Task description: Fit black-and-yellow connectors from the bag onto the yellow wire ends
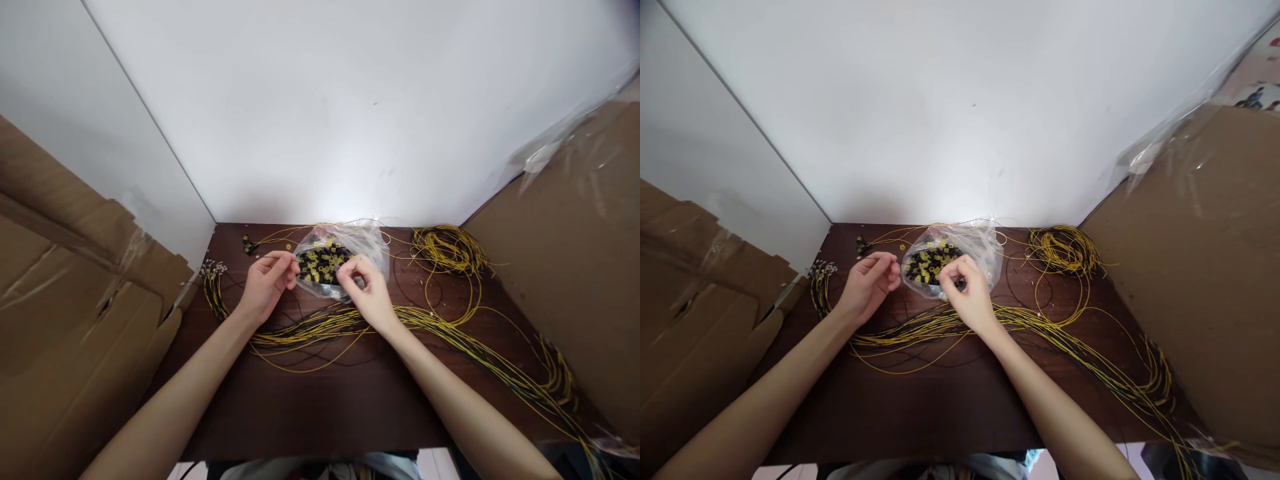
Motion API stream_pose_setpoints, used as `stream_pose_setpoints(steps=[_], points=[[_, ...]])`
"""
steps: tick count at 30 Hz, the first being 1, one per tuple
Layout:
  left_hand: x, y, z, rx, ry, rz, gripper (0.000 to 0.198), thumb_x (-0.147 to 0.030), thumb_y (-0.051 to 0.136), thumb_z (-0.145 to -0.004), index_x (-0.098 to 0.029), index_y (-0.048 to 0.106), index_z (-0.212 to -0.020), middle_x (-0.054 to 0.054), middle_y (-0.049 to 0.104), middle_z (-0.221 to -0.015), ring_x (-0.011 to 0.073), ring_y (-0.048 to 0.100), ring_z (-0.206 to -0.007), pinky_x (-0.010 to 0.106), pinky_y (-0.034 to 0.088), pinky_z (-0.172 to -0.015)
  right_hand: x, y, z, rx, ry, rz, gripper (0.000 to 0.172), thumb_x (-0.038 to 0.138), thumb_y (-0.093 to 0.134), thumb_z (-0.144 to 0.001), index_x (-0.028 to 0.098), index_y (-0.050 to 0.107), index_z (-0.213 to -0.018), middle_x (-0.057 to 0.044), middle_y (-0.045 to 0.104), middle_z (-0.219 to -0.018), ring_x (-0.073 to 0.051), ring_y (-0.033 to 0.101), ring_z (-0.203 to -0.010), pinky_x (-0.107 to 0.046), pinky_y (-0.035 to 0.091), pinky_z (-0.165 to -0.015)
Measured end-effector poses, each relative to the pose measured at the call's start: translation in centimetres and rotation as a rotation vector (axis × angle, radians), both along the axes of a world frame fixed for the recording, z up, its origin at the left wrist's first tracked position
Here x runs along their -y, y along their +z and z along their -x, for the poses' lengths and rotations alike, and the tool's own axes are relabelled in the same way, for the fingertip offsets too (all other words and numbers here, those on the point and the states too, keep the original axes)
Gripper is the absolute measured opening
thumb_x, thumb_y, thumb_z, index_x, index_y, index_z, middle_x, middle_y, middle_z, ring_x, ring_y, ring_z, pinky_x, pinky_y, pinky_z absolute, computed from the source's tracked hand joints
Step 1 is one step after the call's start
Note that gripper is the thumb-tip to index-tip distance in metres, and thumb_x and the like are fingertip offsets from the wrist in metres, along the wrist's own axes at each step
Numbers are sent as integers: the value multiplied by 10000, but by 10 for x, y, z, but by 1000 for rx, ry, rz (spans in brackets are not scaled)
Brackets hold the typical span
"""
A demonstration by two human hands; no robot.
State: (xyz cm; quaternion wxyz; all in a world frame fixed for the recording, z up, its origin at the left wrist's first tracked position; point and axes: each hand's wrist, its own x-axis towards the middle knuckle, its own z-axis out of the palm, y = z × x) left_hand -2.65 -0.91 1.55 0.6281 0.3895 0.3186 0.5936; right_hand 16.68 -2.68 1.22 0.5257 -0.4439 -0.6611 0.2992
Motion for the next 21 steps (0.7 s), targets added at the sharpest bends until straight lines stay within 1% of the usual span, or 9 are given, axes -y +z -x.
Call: stream_pose_setpoints(steps=[3, 5, 8, 11, 13, 15, 18, 21], points=[[-5, -2, 4, 15, 63, 40, 186, -264, 761, -666, -123, 684, -760, 21, 635, -635, 57, 499, -527, 165, 386, -456, -6, 1, -6, -280, -56, 73, 102, 249, 579, -808, 188, 580, -726, 2, 554, -744, -130, 521, -708, -271, 427, -670], [-6, -3, 6, -59, 68, 36, 196, -270, 764, -658, -120, 693, -762, 32, 650, -644, 59, 502, -523, 176, 395, -472, -10, 2, -9, -491, -77, 119, 103, 273, 605, -790, 191, 582, -732, 6, 569, -734, -130, 548, -705, -269, 452, -665], [-3, -4, 5, -302, 51, -50, 176, -269, 734, -690, -115, 700, -767, 49, 680, -661, 68, 501, -493, 207, 420, -506, -14, 5, -13, -723, -49, 188, 129, 294, 660, -741, 193, 584, -717, -1, 610, -768, -142, 601, -761, -272, 492, -687], [0, -6, 4, -551, 3, -149, 166, -271, 696, -724, -120, 705, -790, 50, 697, -678, 82, 504, -482, 221, 427, -514, -15, 7, -15, -867, 21, 283, 158, 303, 677, -722, 202, 558, -704, -12, 658, -859, -151, 631, -842, -282, 519, -744], [2, -7, 4, -686, -40, -193, 169, -278, 668, -744, -132, 712, -817, 54, 707, -713, 104, 535, -518, 221, 422, -511, -15, 7, -16, -901, 47, 337, 164, 301, 665, -732, 209, 533, -701, -12, 670, -855, -150, 641, -835, -282, 531, -743], [2, -8, 4, -810, -53, -255, 165, -279, 644, -762, -147, 717, -830, 61, 715, -768, 134, 584, -607, 231, 436, -556, -15, 7, -17, -874, 37, 355, 166, 303, 648, -744, 214, 515, -701, -7, 657, -781, -146, 642, -765, -279, 540, -695], [2, -9, 5, -946, -23, -387, 144, -262, 619, -782, -168, 719, -824, 58, 700, -808, 155, 600, -705, 250, 437, -636, -15, 5, -15, -741, -23, 312, 156, 324, 639, -743, 215, 527, -733, 6, 604, -679, -135, 608, -645, -269, 527, -596], [1, -10, 5, -975, 5, -451, 148, -254, 590, -802, -180, 716, -825, 49, 653, -803, 129, 553, -655, 232, 393, -580, -14, 3, -13, -578, -67, 234, 171, 347, 649, -735, 205, 572, -792, 15, 573, -631, -124, 560, -571, -255, 482, -523]])
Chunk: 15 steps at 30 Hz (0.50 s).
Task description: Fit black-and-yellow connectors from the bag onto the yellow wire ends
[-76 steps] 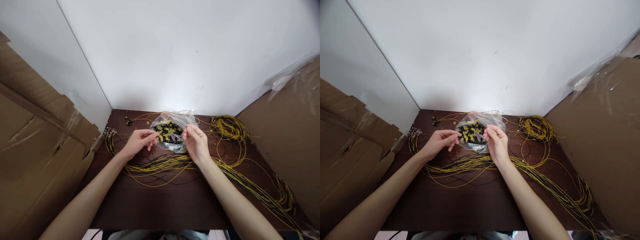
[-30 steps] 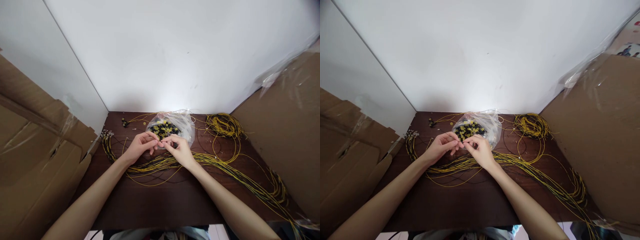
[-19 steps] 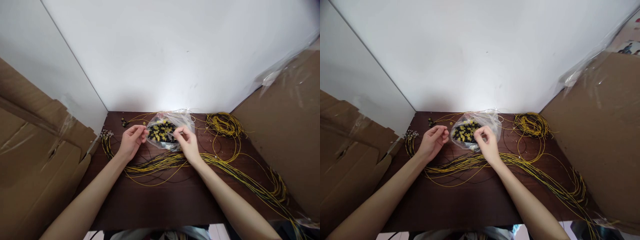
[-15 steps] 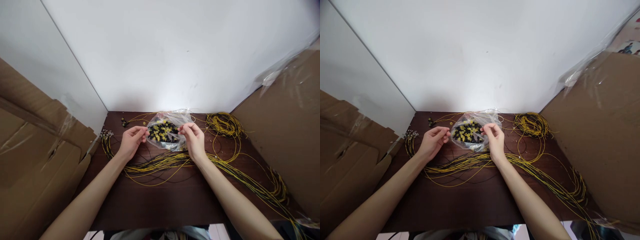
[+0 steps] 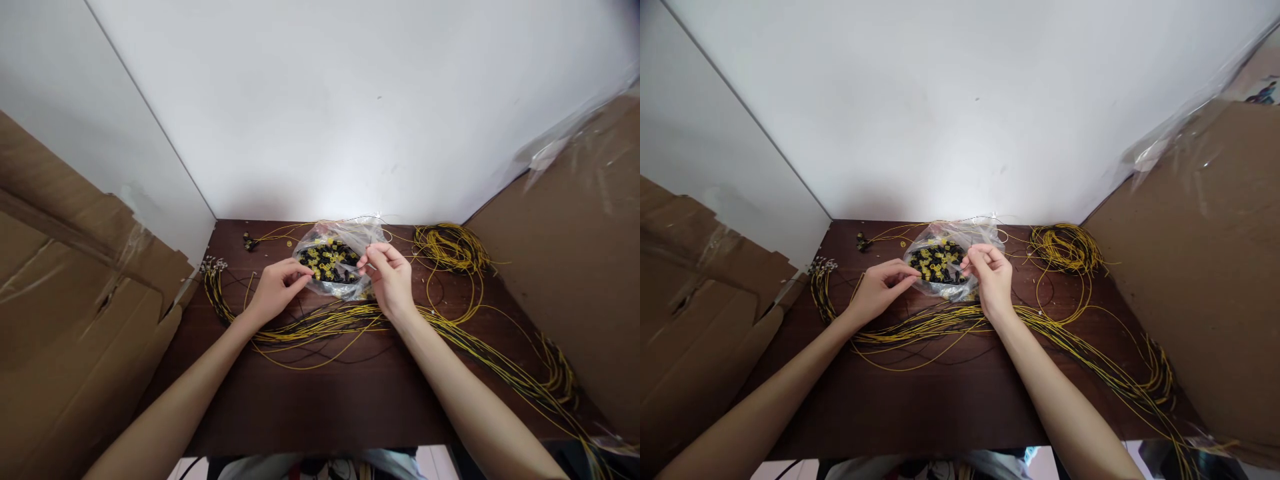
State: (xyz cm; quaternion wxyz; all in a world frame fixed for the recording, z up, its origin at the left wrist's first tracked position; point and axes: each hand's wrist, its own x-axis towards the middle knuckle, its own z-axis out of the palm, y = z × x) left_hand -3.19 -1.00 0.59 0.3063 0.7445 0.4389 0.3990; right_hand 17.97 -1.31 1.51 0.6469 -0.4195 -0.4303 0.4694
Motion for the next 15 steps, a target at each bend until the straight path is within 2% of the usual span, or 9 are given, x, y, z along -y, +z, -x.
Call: stream_pose_setpoints(steps=[5, 10, 15], points=[[-3, -2, 0, 140, 20, 54, 134, -254, 619, -780, -169, 711, -829, 47, 598, -813, 126, 526, -671, 228, 377, -568, 3, -5, -1, 428, 26, -89, 178, 331, 614, -785, 179, 656, -869, -4, 610, -631, -140, 553, -571, -283, 464, -572], [-3, -1, 0, 94, -1, 91, 138, -252, 621, -778, -161, 715, -820, 46, 599, -805, 115, 499, -642, 227, 355, -560, 4, -10, -4, 964, 15, -212, 141, 222, 530, -841, 165, 659, -831, -49, 667, -794, -166, 580, -662, -296, 447, -647], [-1, 0, -1, 15, -62, 75, 153, -249, 604, -792, -170, 724, -843, 29, 586, -776, 84, 415, -557, 218, 326, -534, 3, -18, -2, 1140, 66, -284, 128, 149, 470, -856, 175, 596, -864, -65, 637, -850, -198, 581, -794, -315, 449, -723]])
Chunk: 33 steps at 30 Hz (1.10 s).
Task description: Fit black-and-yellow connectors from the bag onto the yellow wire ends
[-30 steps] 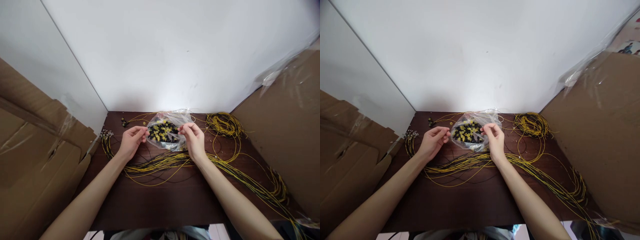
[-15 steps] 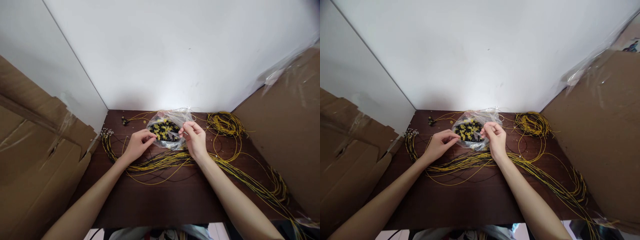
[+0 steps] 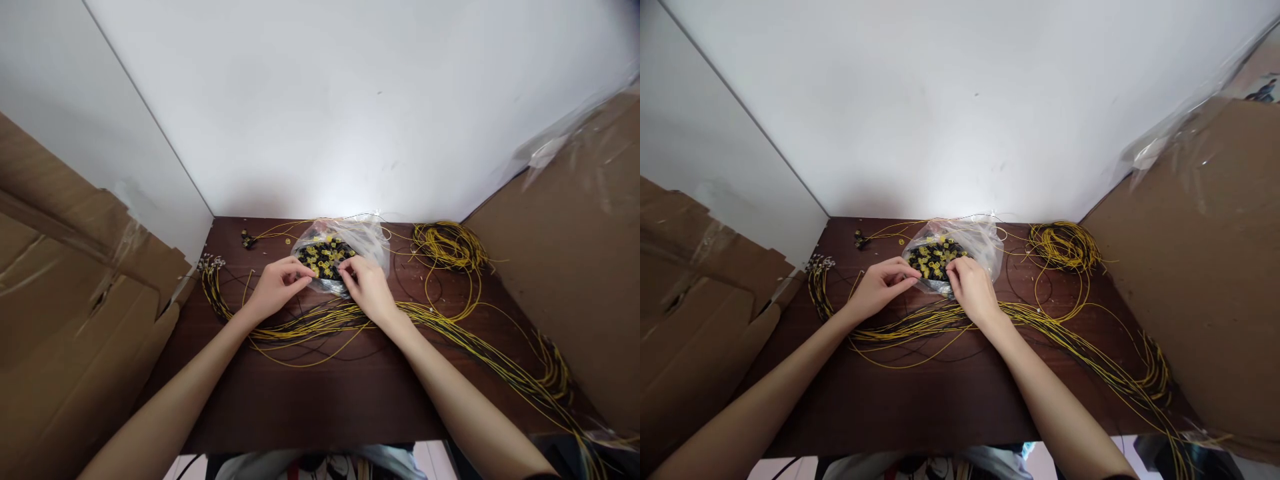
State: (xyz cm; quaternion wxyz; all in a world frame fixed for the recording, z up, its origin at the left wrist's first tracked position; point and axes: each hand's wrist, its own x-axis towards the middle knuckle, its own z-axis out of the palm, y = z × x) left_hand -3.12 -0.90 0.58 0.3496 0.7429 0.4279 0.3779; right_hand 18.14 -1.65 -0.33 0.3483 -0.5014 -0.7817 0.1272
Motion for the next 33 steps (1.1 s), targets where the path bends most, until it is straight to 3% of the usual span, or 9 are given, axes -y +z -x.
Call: stream_pose_setpoints(steps=[11, 20, 33], points=[[0, -4, 0, -101, -65, -96, 170, -236, 566, -809, -178, 717, -860, 27, 588, -791, 76, 364, -520, 217, 317, -514, 4, -5, 8, 16, 142, -20, 165, 91, 474, -842, 195, 602, -854, -92, 632, -1049, -232, 529, -994, -403, 448, -859], [-1, -5, 0, -124, -65, -97, 165, -226, 567, -810, -174, 717, -860, 33, 593, -793, 82, 387, -538, 217, 326, -530, -2, 0, -5, 140, -39, -10, 128, 122, 497, -840, 184, 608, -825, -83, 628, -865, -234, 549, -864, -359, 442, -778], [0, -6, 0, -112, -74, -104, 165, -224, 563, -814, -184, 717, -857, 27, 587, -780, 83, 375, -528, 220, 316, -525, -8, 3, -17, -89, -152, 29, 115, 183, 510, -832, 205, 623, -836, -40, 676, -730, -208, 620, -634, -337, 458, -633]])
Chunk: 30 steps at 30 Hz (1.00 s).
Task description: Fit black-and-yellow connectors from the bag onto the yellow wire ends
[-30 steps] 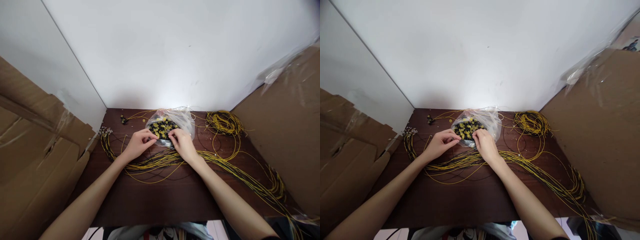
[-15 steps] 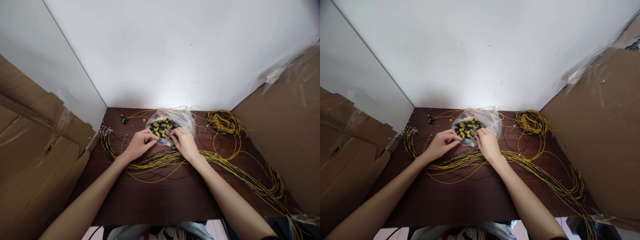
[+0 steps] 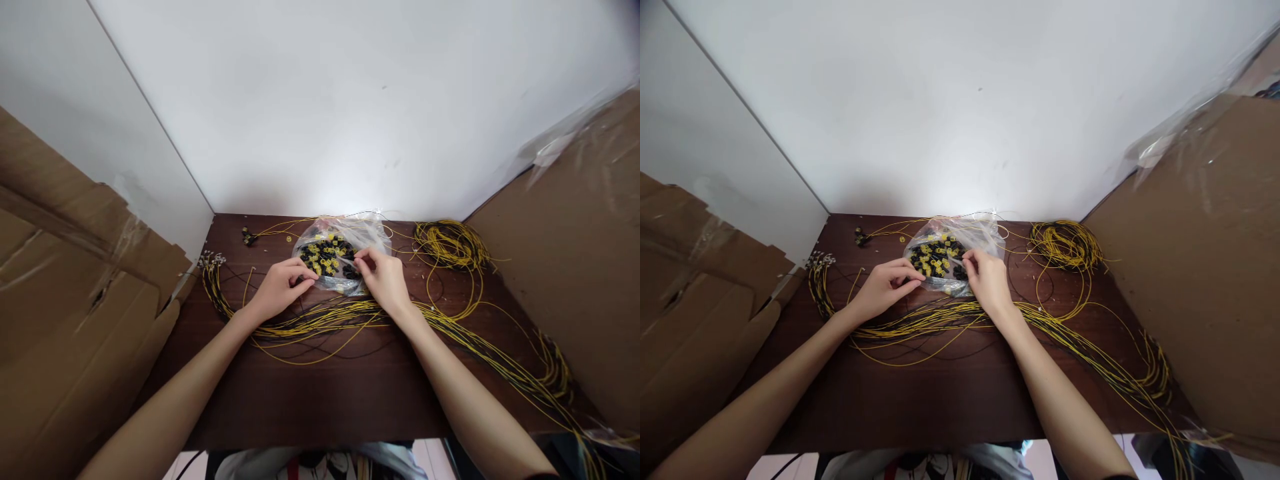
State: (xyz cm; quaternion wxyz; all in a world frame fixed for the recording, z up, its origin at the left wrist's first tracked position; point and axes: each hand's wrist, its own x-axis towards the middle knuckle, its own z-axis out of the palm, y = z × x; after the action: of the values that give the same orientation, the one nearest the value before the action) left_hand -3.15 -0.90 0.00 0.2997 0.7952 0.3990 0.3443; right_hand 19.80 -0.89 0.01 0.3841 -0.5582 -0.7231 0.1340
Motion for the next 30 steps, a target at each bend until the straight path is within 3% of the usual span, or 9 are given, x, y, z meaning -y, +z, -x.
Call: stream_pose_setpoints(steps=[5, 13, 20, 26, 30], points=[[-1, 0, 0, -20, -4, -2, 163, -226, 561, -816, -178, 712, -853, 26, 578, -774, 82, 374, -525, 218, 315, -520, 2, -2, 3, 65, 41, 39, 113, 204, 502, -849, 204, 613, -868, -39, 679, -797, -203, 618, -667, -326, 451, -644], [-1, -1, -1, -45, -1, -15, 164, -225, 561, -818, -169, 711, -851, 23, 576, -762, 77, 379, -517, 211, 314, -506, 0, -11, 8, 87, 187, 21, 134, 96, 493, -818, 186, 590, -837, -80, 669, -1019, -222, 607, -946, -355, 452, -823], [0, -2, -1, -51, -2, -19, 170, -210, 549, -825, -162, 707, -866, 20, 580, -780, 69, 385, -519, 202, 323, -508, 0, -9, 9, 74, 206, -3, 133, 107, 483, -835, 174, 598, -838, -74, 657, -895, -205, 598, -858, -325, 459, -781], [0, 2, -1, -8, 38, 4, 174, -220, 563, -818, -168, 714, -887, 11, 582, -752, 69, 393, -510, 206, 333, -511, 6, 5, 12, -155, 148, -75, 129, 187, 500, -857, 182, 628, -847, -62, 662, -905, -188, 603, -825, -316, 465, -766], [0, 3, -2, 34, 67, 74, 180, -253, 578, -814, -174, 722, -888, 25, 621, -762, 95, 484, -580, 218, 377, -560, 9, 7, 20, -510, 179, 95, 123, 284, 595, -810, 183, 657, -842, -58, 683, -889, -175, 623, -788, -305, 492, -734]])
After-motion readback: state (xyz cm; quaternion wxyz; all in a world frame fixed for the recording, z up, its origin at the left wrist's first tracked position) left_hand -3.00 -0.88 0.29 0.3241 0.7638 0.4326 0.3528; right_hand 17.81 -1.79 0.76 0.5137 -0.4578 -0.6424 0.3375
